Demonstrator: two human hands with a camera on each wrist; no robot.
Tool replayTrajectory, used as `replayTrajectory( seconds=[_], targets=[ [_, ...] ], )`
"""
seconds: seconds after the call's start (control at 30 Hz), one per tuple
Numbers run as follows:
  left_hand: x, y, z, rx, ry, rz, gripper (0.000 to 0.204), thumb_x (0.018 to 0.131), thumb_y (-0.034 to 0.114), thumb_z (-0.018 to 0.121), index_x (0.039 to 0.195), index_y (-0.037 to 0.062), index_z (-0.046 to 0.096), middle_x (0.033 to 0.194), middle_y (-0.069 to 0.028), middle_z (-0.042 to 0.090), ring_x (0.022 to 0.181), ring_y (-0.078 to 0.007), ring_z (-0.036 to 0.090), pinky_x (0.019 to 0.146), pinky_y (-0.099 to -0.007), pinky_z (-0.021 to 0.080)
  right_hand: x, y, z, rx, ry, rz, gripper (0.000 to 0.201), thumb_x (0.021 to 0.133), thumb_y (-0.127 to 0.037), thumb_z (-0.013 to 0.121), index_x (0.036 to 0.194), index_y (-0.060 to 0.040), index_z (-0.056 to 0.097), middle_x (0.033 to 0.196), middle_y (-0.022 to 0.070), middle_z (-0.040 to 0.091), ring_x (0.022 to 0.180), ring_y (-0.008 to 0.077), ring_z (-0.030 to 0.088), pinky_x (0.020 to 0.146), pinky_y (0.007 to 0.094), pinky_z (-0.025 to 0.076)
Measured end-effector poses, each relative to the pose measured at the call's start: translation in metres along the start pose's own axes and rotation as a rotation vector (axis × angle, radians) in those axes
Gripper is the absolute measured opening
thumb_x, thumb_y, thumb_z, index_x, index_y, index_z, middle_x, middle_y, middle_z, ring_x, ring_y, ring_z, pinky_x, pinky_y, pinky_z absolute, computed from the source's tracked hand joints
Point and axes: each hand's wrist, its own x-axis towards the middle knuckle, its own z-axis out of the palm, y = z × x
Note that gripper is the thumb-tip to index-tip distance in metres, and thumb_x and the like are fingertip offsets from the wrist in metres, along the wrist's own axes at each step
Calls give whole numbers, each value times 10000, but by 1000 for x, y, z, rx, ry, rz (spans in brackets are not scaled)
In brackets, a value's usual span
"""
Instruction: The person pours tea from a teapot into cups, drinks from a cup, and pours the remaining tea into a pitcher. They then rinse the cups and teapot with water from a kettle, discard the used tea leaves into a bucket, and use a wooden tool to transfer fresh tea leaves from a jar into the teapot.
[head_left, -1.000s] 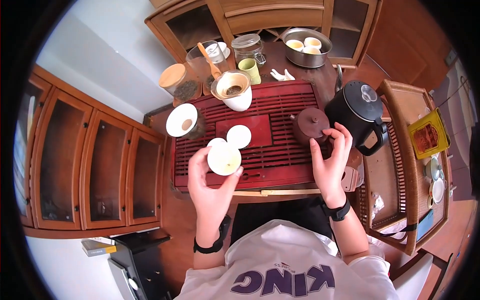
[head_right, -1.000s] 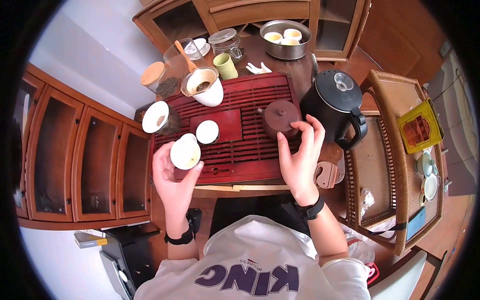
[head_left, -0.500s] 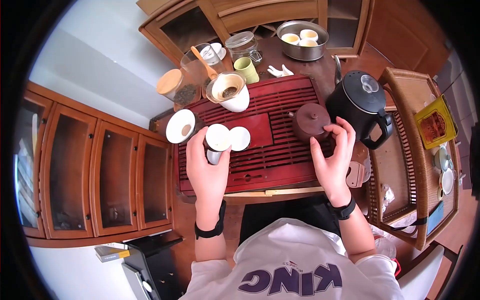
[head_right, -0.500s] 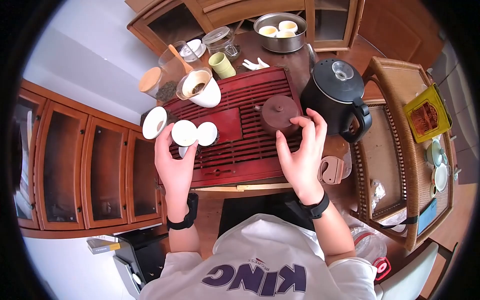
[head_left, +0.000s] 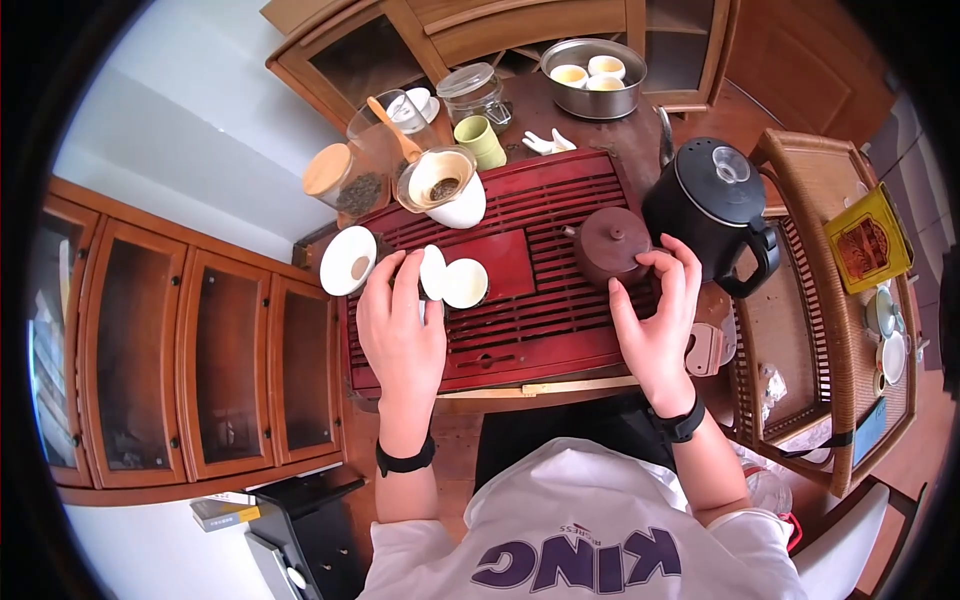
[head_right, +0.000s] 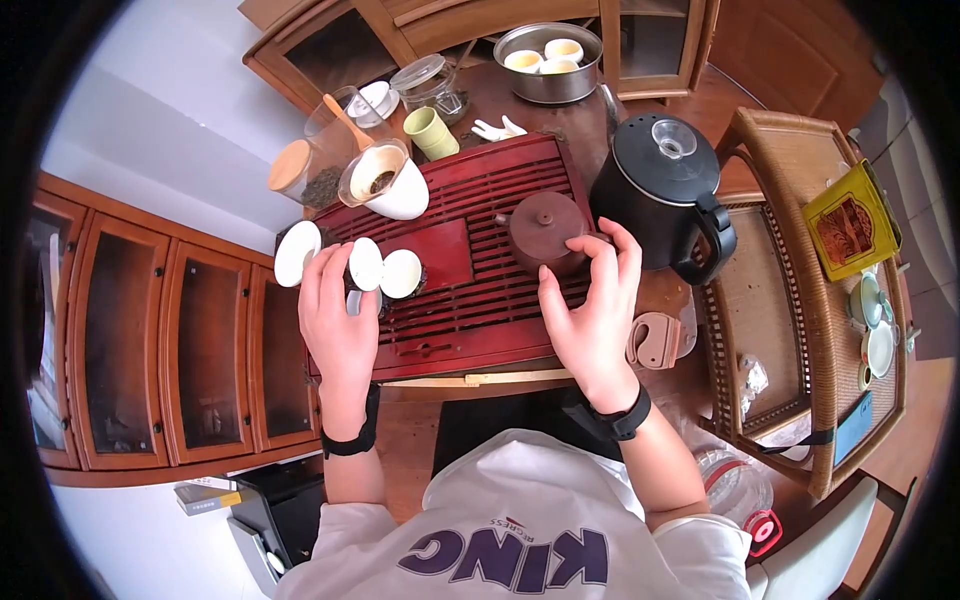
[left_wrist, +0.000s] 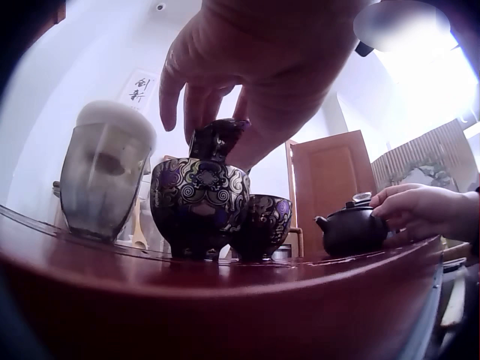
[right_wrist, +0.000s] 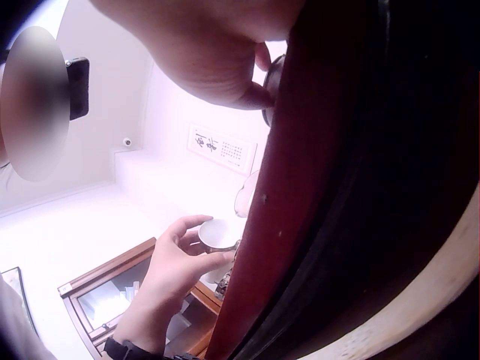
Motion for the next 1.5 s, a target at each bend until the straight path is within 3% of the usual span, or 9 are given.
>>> replayTrajectory(
  seconds=[0.47, 0.57, 0.7, 0.77, 0.97, 1.0, 1.27, 1.37, 1.5],
  targets=[
    [0, -5, -6, 147, -19, 177, 568, 736, -104, 619, 1259, 118, 646, 1291, -102, 575, 1182, -319, 561, 1007, -444, 447, 0, -1, 0, -5, -4, 4, 405, 776, -67, 771, 1133, -56, 577, 1345, 212, 459, 1228, 384, 505, 999, 442, 442],
    [-2, -5, -8, 176, 33, 183, 456, 790, -64, 662, 1214, 104, 664, 1209, -118, 597, 1124, -333, 590, 974, -462, 467, 0, -1, 0, -8, -5, 1, 406, 776, -67, 770, 1133, -57, 577, 1346, 209, 459, 1229, 383, 504, 1003, 443, 440],
    [-11, -6, -12, -64, 109, -100, 511, 764, 3, 781, 1240, 77, 610, 1205, -117, 612, 1137, -311, 607, 986, -419, 472, -1, 0, 0, -17, -6, 8, 410, 776, -64, 769, 1138, -60, 575, 1347, 206, 458, 1232, 382, 501, 1009, 446, 435],
    [-21, -5, -11, -601, 185, -383, 618, 743, -25, 821, 1287, 51, 538, 1227, -113, 614, 1134, -238, 622, 980, -371, 488, -1, -1, 0, -14, -8, 13, 411, 777, -64, 768, 1139, -61, 575, 1348, 206, 457, 1234, 382, 500, 1010, 446, 434],
    [-48, 39, 0, -917, 14, -345, 637, 742, -13, 856, 1279, 26, 515, 1191, -94, 636, 1081, -178, 641, 937, -319, 519, -1, 0, 0, 5, -17, 11, 420, 779, -61, 765, 1150, -61, 568, 1352, 209, 450, 1237, 383, 496, 1014, 445, 432],
    [-49, 44, 3, -889, -91, -309, 672, 743, -112, 799, 1310, 30, 468, 1249, -111, 590, 1165, -202, 610, 990, -335, 507, -1, 0, 0, 4, -15, 5, 422, 781, -59, 763, 1154, -60, 566, 1353, 209, 449, 1239, 383, 495, 1014, 444, 431],
    [-31, 72, 42, -621, -116, -185, 596, 745, -7, 831, 1259, 33, 530, 1172, -127, 639, 1055, -236, 663, 900, -358, 541, -1, -1, -1, -2, -25, 0, 427, 780, -58, 759, 1158, -55, 562, 1357, 215, 445, 1253, 388, 487, 1016, 448, 430],
    [-20, 78, 39, -251, -114, -85, 603, 726, 141, 859, 1247, 58, 566, 1192, -122, 663, 1162, -295, 617, 1058, -449, 380, 0, -1, 0, -6, -22, -7, 428, 777, -57, 761, 1157, -55, 563, 1355, 218, 447, 1256, 389, 485, 1018, 452, 428],
    [-18, 74, 46, -116, -131, -53, 590, 737, 218, 855, 1239, 67, 584, 1212, -108, 676, 1237, -284, 584, 1112, -477, 273, 0, -1, -2, -16, -23, -12, 429, 775, -52, 761, 1156, -55, 563, 1347, 220, 454, 1261, 391, 481, 1023, 455, 424]
  ],
)
